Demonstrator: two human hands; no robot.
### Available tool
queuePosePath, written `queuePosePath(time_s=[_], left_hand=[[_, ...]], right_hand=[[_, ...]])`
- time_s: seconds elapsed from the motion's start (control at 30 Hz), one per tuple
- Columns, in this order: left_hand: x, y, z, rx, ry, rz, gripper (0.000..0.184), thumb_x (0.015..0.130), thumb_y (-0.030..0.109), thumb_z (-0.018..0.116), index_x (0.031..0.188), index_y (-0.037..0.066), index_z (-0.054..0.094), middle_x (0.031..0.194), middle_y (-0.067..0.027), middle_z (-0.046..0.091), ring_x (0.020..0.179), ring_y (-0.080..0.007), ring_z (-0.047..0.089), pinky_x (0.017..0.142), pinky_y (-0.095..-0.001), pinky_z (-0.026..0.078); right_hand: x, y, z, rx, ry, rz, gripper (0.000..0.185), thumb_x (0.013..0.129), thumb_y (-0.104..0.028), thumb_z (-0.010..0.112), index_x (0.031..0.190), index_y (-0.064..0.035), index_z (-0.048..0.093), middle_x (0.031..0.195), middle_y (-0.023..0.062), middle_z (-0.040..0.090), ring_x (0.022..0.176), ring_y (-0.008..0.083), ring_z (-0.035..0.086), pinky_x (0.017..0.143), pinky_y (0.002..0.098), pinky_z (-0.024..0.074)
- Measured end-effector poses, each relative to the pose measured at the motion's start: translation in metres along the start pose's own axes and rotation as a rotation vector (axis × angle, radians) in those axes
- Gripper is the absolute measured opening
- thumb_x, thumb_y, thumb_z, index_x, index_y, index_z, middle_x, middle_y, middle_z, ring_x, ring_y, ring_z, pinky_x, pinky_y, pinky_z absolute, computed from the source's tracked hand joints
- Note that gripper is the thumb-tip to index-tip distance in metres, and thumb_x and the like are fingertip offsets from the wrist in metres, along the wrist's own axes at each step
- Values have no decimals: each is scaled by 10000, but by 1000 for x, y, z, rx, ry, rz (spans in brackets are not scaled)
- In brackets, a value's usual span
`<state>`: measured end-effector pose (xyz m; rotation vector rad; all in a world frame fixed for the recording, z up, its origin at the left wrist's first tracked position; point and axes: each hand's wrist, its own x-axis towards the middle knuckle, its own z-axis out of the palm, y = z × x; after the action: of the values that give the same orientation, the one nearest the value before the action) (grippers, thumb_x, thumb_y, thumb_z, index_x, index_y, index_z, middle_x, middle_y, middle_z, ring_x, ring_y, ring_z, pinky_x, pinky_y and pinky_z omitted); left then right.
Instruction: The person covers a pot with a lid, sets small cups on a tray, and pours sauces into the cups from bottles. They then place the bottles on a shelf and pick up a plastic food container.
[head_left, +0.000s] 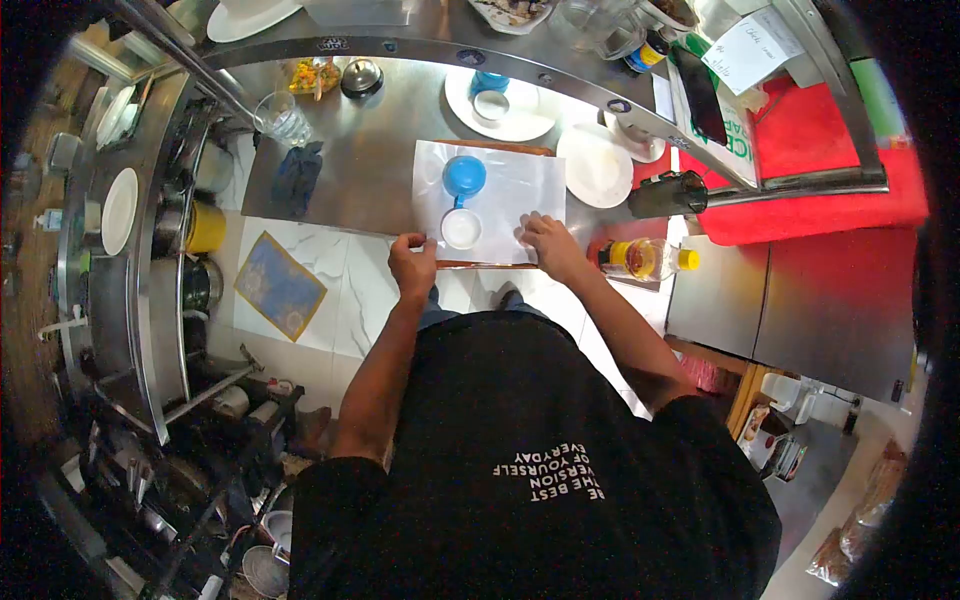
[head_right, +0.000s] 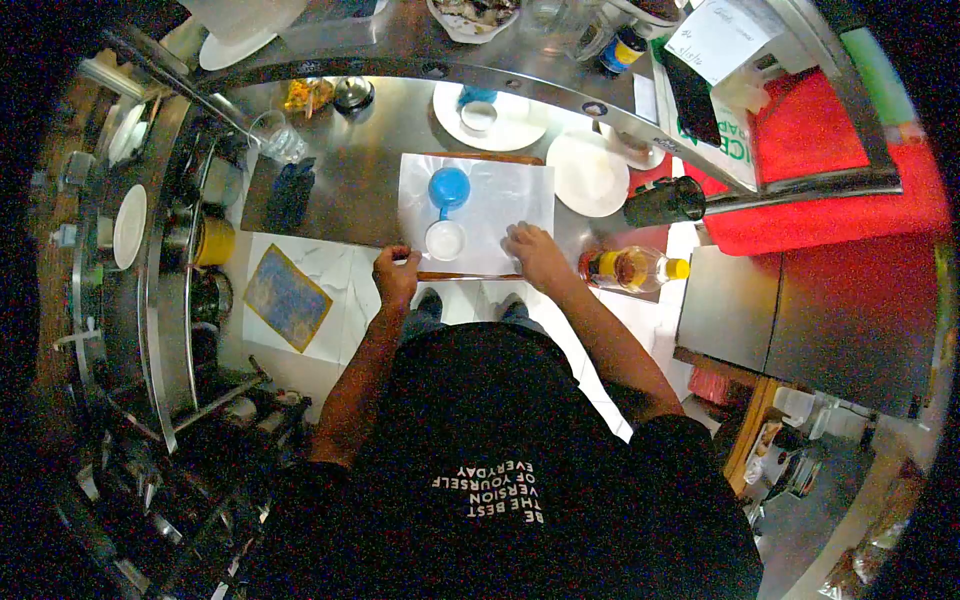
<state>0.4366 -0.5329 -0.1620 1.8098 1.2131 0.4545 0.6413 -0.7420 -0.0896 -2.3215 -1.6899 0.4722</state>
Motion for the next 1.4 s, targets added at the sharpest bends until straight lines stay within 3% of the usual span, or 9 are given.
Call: queuePosePath(time_s=[0.07,0.2,0.33,0.43,0.73,0.97,1.07,1.3,1.4], left_hand=[[1,-2,2,2,2,-1,256,821,223,797,944,11,723,937,-152,746,904,-299,712,877,-397,541],[1,-1,-4,16,-14,-48,236,807,210,786,941,40,693,1011,-149,689,972,-326,650,881,-426,515],[-6,31,-30,42,111,46,214,831,194,761,959,50,667,1090,-164,591,1008,-336,582,869,-431,498],[-6,40,-37,15,160,117,257,849,248,751,993,63,646,999,-130,605,955,-304,559,879,-413,471],[18,3,-10,54,-20,32,419,801,252,808,1080,8,613,1082,-169,618,1090,-357,554,981,-457,443],[15,-1,-11,42,-44,21,383,808,298,770,1009,-14,676,1003,-209,710,980,-385,672,903,-464,512],[15,7,-13,10,-68,-7,350,808,290,758,970,-13,695,944,-206,730,920,-388,697,875,-470,527],[13,10,-15,40,-85,-33,348,806,290,757,976,-8,700,952,-209,737,910,-381,711,866,-460,539],[12,19,-18,67,-99,-54,349,806,288,759,983,-7,701,965,-208,740,919,-378,714,873,-452,543]], right_hand=[[-11,-6,-21,-36,-228,80,333,706,12,669,1032,-49,692,1193,168,630,1159,392,563,985,458,475],[-44,7,-28,731,172,293,240,808,17,627,1036,-30,687,968,103,685,893,233,647,802,364,517],[-50,0,-44,1418,378,792,74,997,-159,600,1033,-121,653,1056,0,654,953,97,614,836,299,534],[-47,-15,-47,1728,545,743,139,1012,-200,605,1106,-107,647,1077,-6,658,963,104,620,887,317,545],[17,-6,38,845,618,613,169,898,-106,717,1059,-62,741,925,80,722,808,130,637,729,292,518],[15,-25,30,114,668,240,114,863,-35,671,974,-27,691,923,167,689,810,331,645,722,417,509],[8,-16,29,101,452,263,108,848,-13,637,955,-21,650,896,182,665,849,390,629,736,487,495],[26,-10,33,458,714,437,110,893,-41,639,1000,-31,616,840,179,642,823,384,644,715,435,511],[25,-25,31,359,551,339,160,857,-26,619,1017,-37,623,978,220,651,936,447,634,814,496,523]])
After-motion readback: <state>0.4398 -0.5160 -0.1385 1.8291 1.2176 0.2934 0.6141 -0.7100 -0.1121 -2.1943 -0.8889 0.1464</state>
